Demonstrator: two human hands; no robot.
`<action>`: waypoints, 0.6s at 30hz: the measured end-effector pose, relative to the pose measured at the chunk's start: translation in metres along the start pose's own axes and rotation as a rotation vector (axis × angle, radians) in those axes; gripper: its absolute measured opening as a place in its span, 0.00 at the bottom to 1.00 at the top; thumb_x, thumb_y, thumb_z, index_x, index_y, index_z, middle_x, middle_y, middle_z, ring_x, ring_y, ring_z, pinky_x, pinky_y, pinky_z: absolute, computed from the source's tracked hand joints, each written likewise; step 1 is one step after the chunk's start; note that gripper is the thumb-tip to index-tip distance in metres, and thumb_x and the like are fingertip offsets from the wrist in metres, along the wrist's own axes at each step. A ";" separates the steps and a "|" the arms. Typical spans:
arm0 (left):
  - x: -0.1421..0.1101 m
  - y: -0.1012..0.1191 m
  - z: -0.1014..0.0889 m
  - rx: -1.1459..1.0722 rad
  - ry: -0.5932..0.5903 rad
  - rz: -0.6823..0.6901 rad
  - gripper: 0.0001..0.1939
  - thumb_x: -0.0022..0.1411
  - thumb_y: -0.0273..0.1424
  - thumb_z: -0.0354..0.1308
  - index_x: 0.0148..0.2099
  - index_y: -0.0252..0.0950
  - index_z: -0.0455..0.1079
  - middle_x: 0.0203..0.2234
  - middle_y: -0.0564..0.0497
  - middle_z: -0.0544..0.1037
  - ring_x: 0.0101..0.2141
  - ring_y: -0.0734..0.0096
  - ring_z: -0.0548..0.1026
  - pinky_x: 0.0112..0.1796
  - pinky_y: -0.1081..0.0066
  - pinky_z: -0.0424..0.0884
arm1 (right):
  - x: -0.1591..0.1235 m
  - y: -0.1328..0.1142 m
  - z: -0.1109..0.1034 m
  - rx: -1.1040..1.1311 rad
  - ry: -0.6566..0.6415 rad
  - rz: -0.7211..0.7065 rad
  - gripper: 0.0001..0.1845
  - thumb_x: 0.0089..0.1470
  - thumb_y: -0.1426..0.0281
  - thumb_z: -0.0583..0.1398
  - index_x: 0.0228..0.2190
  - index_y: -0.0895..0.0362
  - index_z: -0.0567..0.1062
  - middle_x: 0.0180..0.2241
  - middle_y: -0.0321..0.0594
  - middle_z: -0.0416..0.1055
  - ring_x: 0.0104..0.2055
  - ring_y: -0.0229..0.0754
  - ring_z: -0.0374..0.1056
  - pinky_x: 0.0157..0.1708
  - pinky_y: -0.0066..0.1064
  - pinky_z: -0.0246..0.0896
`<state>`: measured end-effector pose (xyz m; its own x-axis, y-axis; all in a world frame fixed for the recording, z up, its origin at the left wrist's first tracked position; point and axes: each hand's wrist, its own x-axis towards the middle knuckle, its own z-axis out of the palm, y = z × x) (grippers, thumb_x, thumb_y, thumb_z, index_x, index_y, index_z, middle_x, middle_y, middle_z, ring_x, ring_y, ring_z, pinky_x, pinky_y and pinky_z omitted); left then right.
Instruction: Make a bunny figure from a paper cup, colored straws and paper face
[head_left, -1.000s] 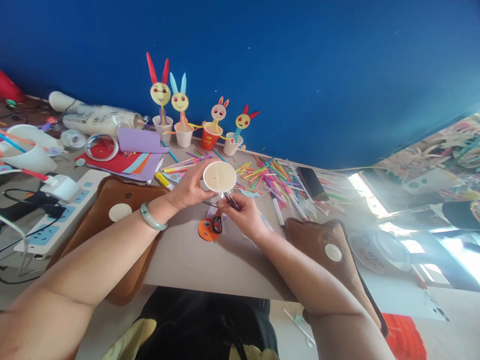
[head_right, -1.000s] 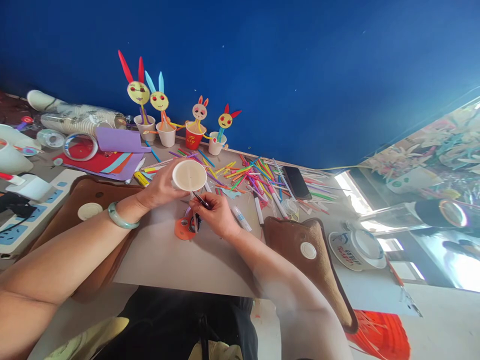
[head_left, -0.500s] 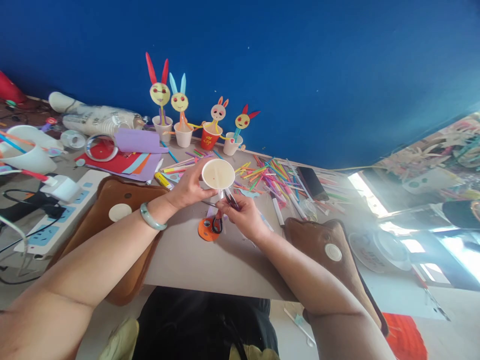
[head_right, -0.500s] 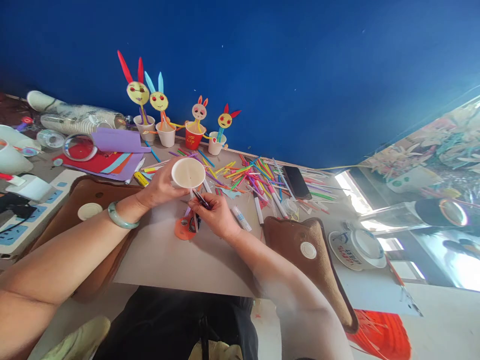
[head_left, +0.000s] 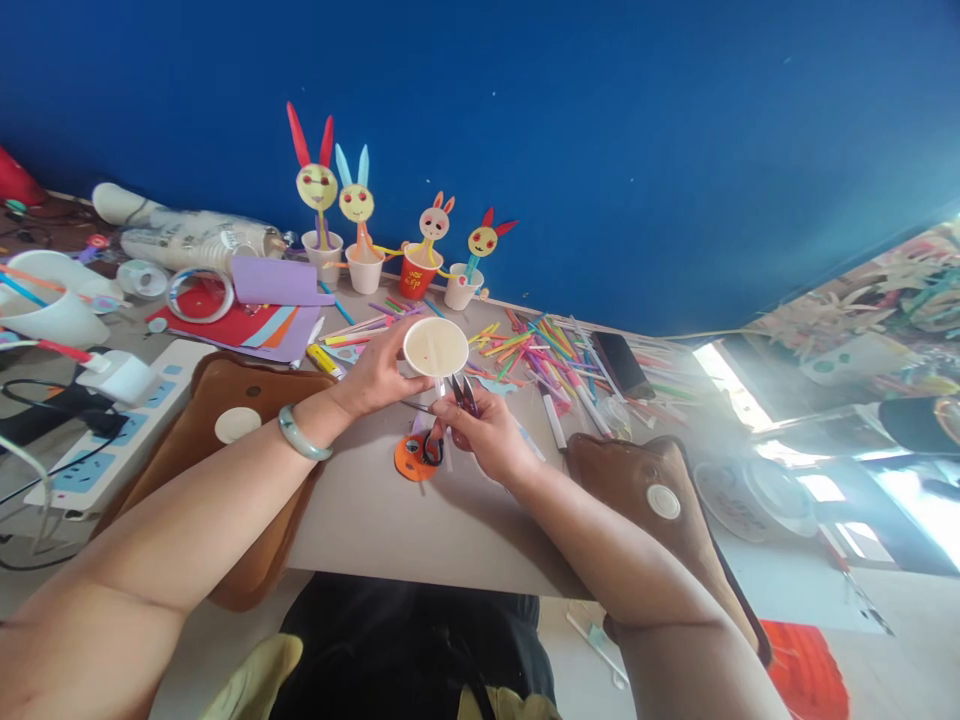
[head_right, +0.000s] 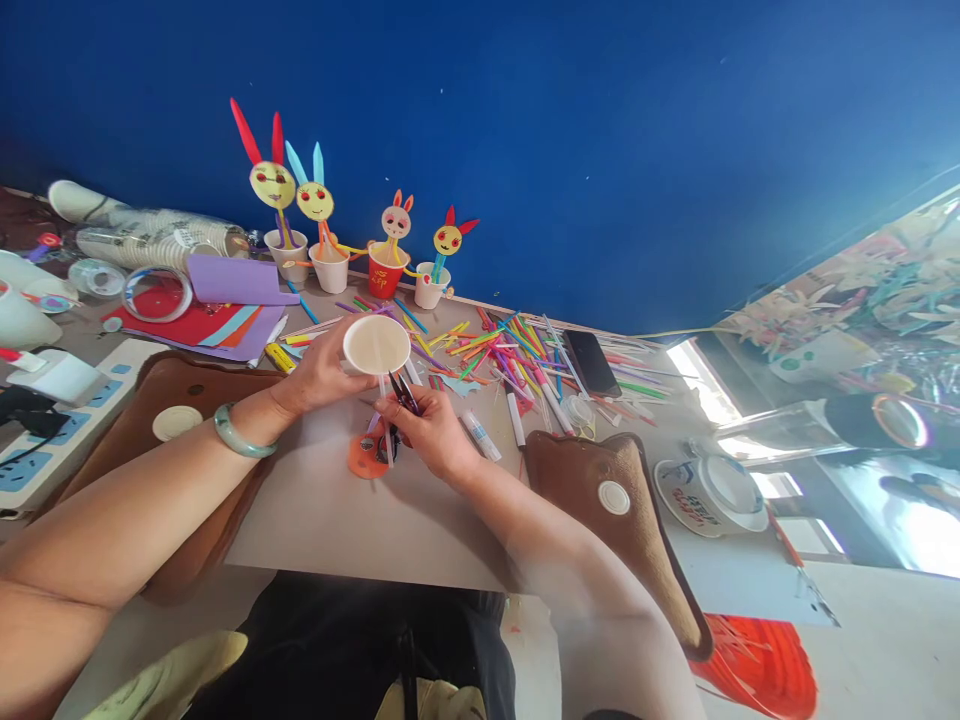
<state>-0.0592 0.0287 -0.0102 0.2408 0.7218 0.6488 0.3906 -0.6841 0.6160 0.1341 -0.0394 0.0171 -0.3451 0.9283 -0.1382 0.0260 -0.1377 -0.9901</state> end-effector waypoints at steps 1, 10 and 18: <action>0.000 0.001 0.000 -0.006 -0.009 -0.007 0.38 0.52 0.44 0.71 0.61 0.34 0.66 0.53 0.36 0.77 0.54 0.49 0.77 0.55 0.56 0.73 | 0.000 0.000 0.000 0.011 0.001 0.008 0.22 0.47 0.51 0.69 0.28 0.56 0.74 0.19 0.34 0.73 0.17 0.30 0.50 0.18 0.26 0.42; 0.000 0.011 -0.007 -0.256 -0.167 -0.036 0.35 0.55 0.32 0.60 0.65 0.34 0.63 0.58 0.38 0.75 0.58 0.49 0.73 0.58 0.55 0.73 | 0.000 -0.001 0.002 0.049 0.031 0.033 0.23 0.45 0.51 0.71 0.28 0.56 0.72 0.18 0.33 0.73 0.17 0.29 0.50 0.18 0.25 0.41; 0.004 0.023 -0.018 -0.299 -0.204 -0.172 0.28 0.64 0.37 0.50 0.64 0.35 0.65 0.57 0.41 0.75 0.57 0.51 0.73 0.59 0.56 0.71 | 0.001 0.000 0.002 0.059 0.039 0.038 0.23 0.45 0.51 0.71 0.28 0.56 0.72 0.19 0.33 0.73 0.17 0.29 0.50 0.18 0.25 0.41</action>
<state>-0.0651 0.0143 0.0145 0.3780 0.8138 0.4414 0.1719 -0.5301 0.8303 0.1324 -0.0393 0.0171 -0.3083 0.9345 -0.1780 -0.0172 -0.1925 -0.9811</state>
